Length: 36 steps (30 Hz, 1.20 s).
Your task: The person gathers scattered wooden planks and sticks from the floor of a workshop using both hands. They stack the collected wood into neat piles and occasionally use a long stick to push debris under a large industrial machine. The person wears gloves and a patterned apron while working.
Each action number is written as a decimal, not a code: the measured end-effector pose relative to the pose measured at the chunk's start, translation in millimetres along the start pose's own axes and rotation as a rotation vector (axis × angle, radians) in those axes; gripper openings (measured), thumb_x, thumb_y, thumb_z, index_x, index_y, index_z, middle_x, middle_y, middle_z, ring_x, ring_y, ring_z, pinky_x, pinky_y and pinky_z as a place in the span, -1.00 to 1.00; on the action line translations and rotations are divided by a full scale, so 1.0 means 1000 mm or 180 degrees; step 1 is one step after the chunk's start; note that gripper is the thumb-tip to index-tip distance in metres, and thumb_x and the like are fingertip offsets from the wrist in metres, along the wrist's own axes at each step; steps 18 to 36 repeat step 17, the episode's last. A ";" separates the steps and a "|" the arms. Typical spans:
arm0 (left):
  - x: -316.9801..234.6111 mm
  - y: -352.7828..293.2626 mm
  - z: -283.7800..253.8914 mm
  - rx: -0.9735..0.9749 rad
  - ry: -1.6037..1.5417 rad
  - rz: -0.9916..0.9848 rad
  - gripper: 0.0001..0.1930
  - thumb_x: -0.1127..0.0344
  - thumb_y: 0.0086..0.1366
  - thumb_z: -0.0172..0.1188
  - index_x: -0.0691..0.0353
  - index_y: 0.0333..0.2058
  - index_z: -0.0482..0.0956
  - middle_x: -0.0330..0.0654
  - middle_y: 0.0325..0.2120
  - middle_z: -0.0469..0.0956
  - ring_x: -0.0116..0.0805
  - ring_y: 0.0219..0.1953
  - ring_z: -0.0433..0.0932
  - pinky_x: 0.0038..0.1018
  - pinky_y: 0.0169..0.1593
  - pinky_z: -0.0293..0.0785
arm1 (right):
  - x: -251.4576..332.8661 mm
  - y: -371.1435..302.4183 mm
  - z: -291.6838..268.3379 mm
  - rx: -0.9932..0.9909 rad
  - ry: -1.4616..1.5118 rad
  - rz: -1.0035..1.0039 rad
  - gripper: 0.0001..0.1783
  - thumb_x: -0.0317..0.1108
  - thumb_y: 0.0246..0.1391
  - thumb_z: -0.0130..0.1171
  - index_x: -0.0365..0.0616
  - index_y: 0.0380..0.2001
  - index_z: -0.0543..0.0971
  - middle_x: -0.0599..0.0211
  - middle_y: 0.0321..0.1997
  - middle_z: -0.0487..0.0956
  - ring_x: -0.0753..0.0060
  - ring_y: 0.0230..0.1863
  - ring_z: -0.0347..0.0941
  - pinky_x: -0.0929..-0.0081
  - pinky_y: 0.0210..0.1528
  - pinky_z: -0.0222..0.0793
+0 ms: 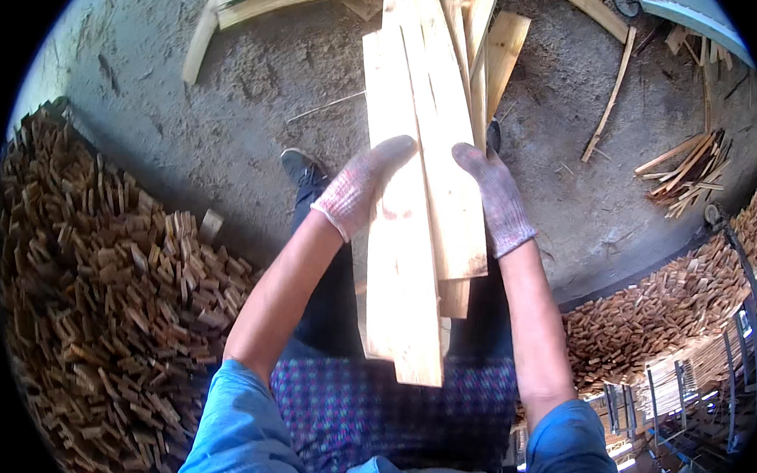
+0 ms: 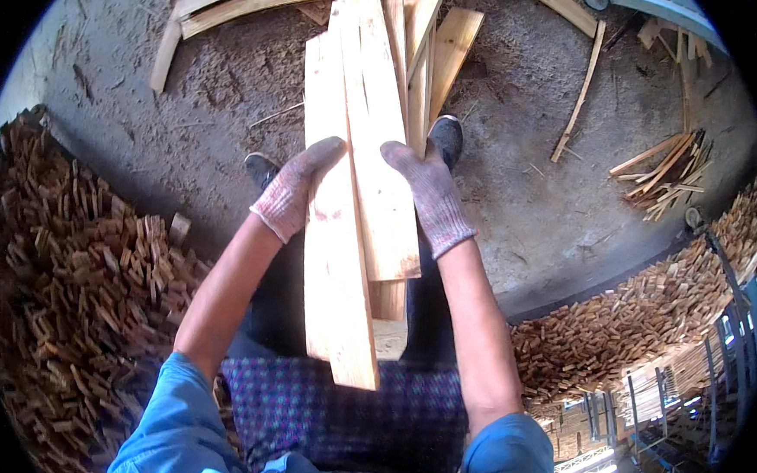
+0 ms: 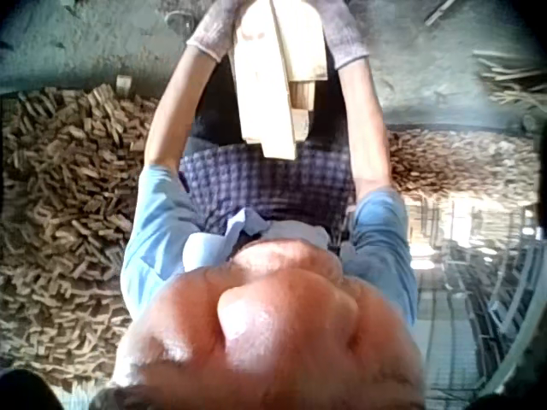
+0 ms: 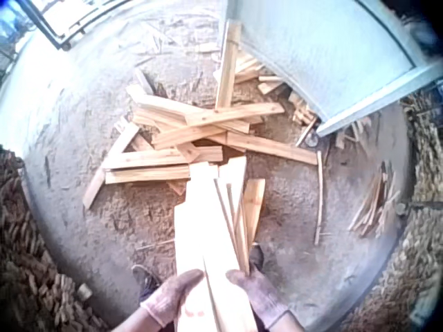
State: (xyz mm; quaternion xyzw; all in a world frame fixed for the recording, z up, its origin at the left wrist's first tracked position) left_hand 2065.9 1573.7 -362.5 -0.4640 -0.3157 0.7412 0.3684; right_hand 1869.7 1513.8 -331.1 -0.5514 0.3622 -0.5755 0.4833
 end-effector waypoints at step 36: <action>0.037 -0.027 -0.075 -0.0726 -0.3311 -0.0390 -0.32 -0.01 0.41 0.14 0.34 0.31 0.25 0.08 0.16 0.49 -0.06 0.20 0.49 -0.08 0.31 0.38 | -0.021 0.062 0.109 0.1235 0.0306 0.1351 -0.17 0.06 0.16 0.30 -0.24 0.32 0.32 0.11 0.17 0.58 0.16 0.03 0.63 0.30 0.08 0.58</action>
Point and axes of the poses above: each hand's wrist, its own y-axis towards the middle knuckle, its own z-axis out of the palm, x = y × z, the point moved 3 cm from there along y, towards the middle knuckle
